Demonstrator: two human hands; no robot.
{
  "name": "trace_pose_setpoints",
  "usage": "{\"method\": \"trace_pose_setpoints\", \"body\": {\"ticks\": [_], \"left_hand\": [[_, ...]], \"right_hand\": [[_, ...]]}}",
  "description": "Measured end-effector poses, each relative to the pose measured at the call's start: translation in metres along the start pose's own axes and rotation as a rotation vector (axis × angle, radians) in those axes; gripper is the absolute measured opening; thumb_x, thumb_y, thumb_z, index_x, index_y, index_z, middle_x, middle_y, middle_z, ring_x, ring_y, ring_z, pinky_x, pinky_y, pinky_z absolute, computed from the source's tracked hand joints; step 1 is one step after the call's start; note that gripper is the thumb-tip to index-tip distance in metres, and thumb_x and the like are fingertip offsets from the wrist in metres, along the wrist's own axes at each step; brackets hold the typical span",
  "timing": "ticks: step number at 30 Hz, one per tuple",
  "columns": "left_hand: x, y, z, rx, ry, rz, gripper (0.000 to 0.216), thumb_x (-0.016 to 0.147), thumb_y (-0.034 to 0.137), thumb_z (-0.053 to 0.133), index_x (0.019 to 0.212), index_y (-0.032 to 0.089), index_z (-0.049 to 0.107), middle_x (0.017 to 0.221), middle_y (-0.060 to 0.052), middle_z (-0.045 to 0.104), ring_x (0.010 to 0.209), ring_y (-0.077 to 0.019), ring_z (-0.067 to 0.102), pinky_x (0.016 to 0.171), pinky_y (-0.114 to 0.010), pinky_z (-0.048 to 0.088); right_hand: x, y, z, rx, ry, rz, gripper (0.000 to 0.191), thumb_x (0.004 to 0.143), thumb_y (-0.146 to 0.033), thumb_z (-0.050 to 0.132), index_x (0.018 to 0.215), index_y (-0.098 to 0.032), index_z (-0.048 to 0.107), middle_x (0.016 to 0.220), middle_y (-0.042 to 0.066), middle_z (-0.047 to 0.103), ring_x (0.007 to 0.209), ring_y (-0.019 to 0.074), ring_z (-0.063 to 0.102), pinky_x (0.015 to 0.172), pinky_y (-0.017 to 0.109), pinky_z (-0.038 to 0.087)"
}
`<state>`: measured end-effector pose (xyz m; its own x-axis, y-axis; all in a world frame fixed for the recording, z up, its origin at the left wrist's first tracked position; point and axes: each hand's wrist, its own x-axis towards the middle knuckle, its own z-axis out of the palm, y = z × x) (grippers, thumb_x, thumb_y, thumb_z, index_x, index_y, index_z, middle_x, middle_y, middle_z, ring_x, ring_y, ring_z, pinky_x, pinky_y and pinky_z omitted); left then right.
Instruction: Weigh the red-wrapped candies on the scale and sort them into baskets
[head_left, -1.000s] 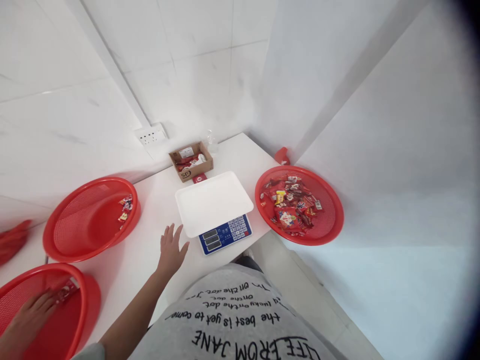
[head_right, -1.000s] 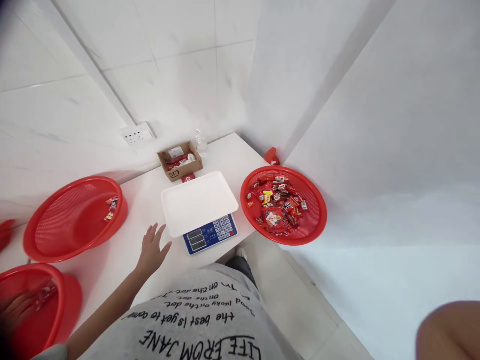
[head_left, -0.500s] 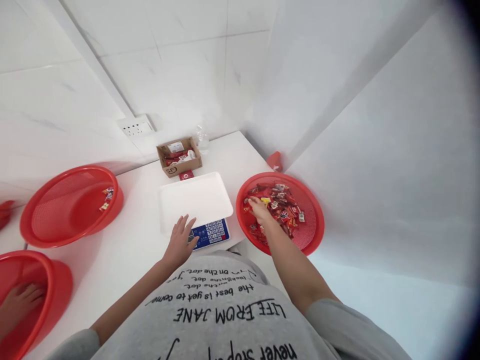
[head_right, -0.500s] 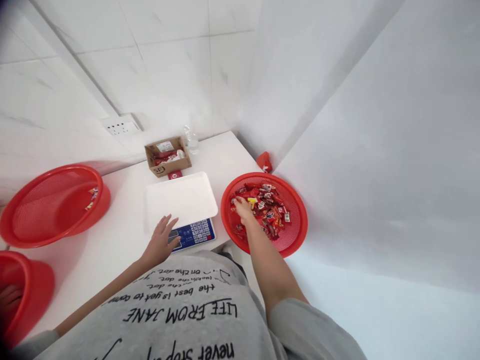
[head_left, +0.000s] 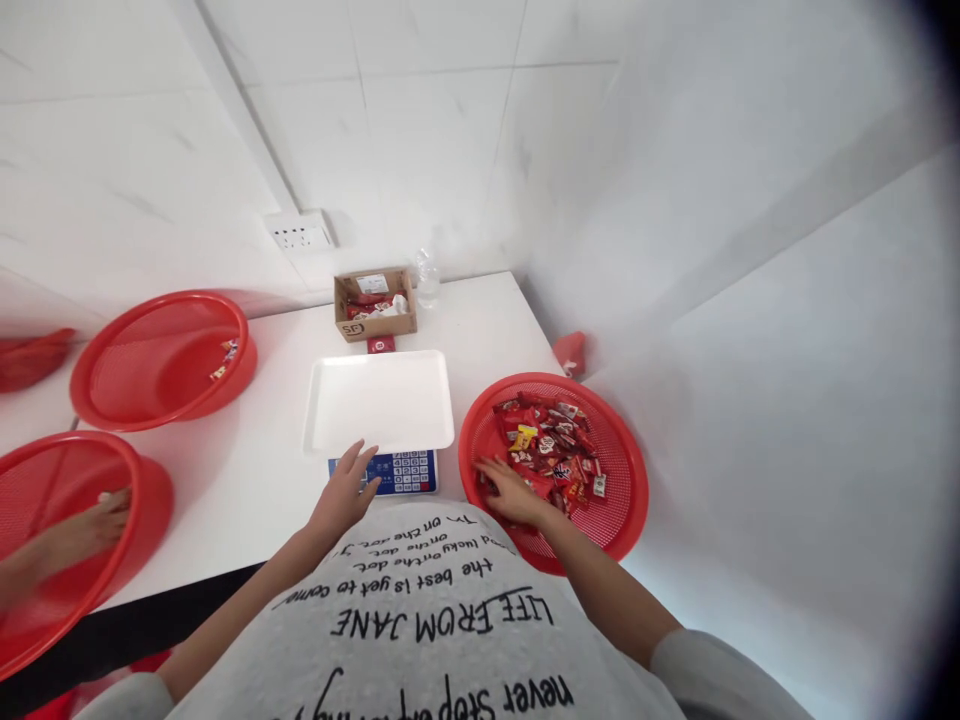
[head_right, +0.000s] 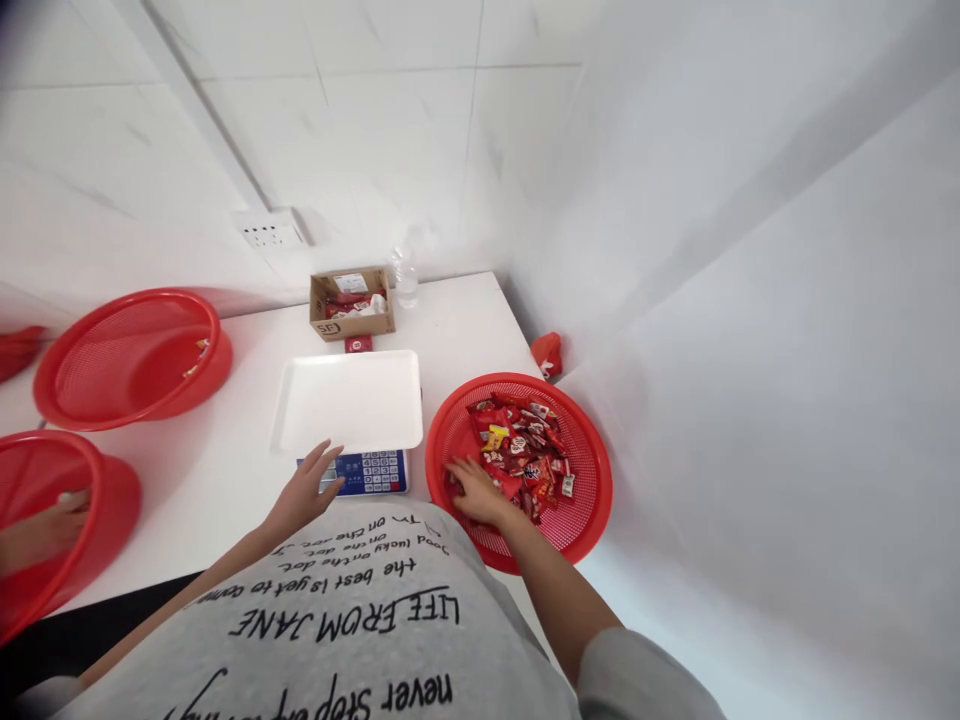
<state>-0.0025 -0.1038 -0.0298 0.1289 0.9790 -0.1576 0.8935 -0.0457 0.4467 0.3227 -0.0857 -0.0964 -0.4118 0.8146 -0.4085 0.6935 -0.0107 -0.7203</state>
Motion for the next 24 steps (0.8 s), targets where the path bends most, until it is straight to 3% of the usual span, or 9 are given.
{"method": "trace_pose_setpoints", "body": {"ticks": [3, 5, 9, 14, 17, 20, 24], "left_hand": [[0.0, 0.009, 0.001, -0.005, -0.04, -0.039, 0.043, 0.086, 0.032, 0.042, 0.128, 0.021, 0.045, 0.141, -0.01, 0.039, 0.13, -0.0237, 0.037, 0.103, -0.04, 0.037], [-0.001, 0.012, 0.001, -0.001, -0.046, -0.039, 0.042, 0.086, 0.032, 0.042, 0.126, 0.02, 0.047, 0.14, -0.01, 0.041, 0.13, -0.0231, 0.036, 0.104, -0.039, 0.036], [-0.004, 0.015, 0.005, 0.003, -0.027, -0.049, 0.04, 0.086, 0.032, 0.042, 0.125, 0.022, 0.048, 0.138, -0.009, 0.043, 0.128, -0.0232, 0.038, 0.103, -0.04, 0.037], [-0.012, 0.015, 0.011, -0.002, 0.003, -0.058, 0.039, 0.085, 0.031, 0.043, 0.123, 0.022, 0.051, 0.135, -0.008, 0.046, 0.125, -0.0234, 0.043, 0.1, -0.041, 0.04], [-0.016, 0.017, 0.013, 0.001, 0.005, -0.055, 0.037, 0.085, 0.03, 0.043, 0.121, 0.022, 0.053, 0.135, -0.009, 0.047, 0.125, -0.0237, 0.043, 0.099, -0.04, 0.042], [-0.018, 0.019, 0.015, 0.006, 0.013, -0.079, 0.037, 0.086, 0.031, 0.042, 0.12, 0.023, 0.053, 0.135, -0.008, 0.047, 0.124, -0.0239, 0.043, 0.097, -0.04, 0.043], [-0.016, 0.023, 0.019, 0.009, 0.017, -0.057, 0.036, 0.085, 0.03, 0.044, 0.119, 0.023, 0.054, 0.135, -0.008, 0.047, 0.124, -0.0237, 0.044, 0.098, -0.041, 0.043]], "right_hand": [[-0.019, 0.008, -0.005, -0.164, -0.175, -0.019, 0.076, 0.064, -0.011, 0.057, 0.137, -0.023, 0.039, 0.149, 0.008, 0.026, 0.139, 0.0272, 0.015, 0.11, 0.045, 0.021], [-0.022, 0.012, -0.006, -0.268, -0.164, -0.046, 0.07, 0.068, -0.015, 0.058, 0.136, -0.023, 0.04, 0.149, 0.01, 0.027, 0.138, 0.0288, 0.017, 0.107, 0.047, 0.024], [-0.014, 0.015, 0.001, -0.422, 0.005, -0.114, 0.042, 0.081, -0.021, 0.051, 0.123, -0.023, 0.053, 0.139, 0.013, 0.042, 0.128, 0.029, 0.034, 0.099, 0.048, 0.032], [0.013, 0.013, -0.005, -0.32, 0.112, -0.012, 0.031, 0.077, -0.013, 0.048, 0.102, -0.022, 0.063, 0.109, 0.009, 0.06, 0.1, 0.0213, 0.053, 0.084, 0.031, 0.042], [0.037, 0.011, -0.03, -0.138, 0.354, 0.059, 0.034, 0.075, -0.009, 0.043, 0.1, -0.02, 0.063, 0.103, 0.008, 0.061, 0.097, 0.0191, 0.055, 0.086, 0.03, 0.042], [0.059, 0.014, -0.061, 0.043, 0.631, 0.162, 0.028, 0.077, -0.02, 0.044, 0.098, -0.018, 0.062, 0.105, 0.01, 0.061, 0.102, 0.0211, 0.054, 0.091, 0.033, 0.041], [0.079, 0.017, -0.079, 0.08, 0.59, 0.219, 0.028, 0.078, -0.026, 0.046, 0.098, -0.017, 0.062, 0.096, 0.01, 0.066, 0.089, 0.0212, 0.06, 0.082, 0.034, 0.045]]}}
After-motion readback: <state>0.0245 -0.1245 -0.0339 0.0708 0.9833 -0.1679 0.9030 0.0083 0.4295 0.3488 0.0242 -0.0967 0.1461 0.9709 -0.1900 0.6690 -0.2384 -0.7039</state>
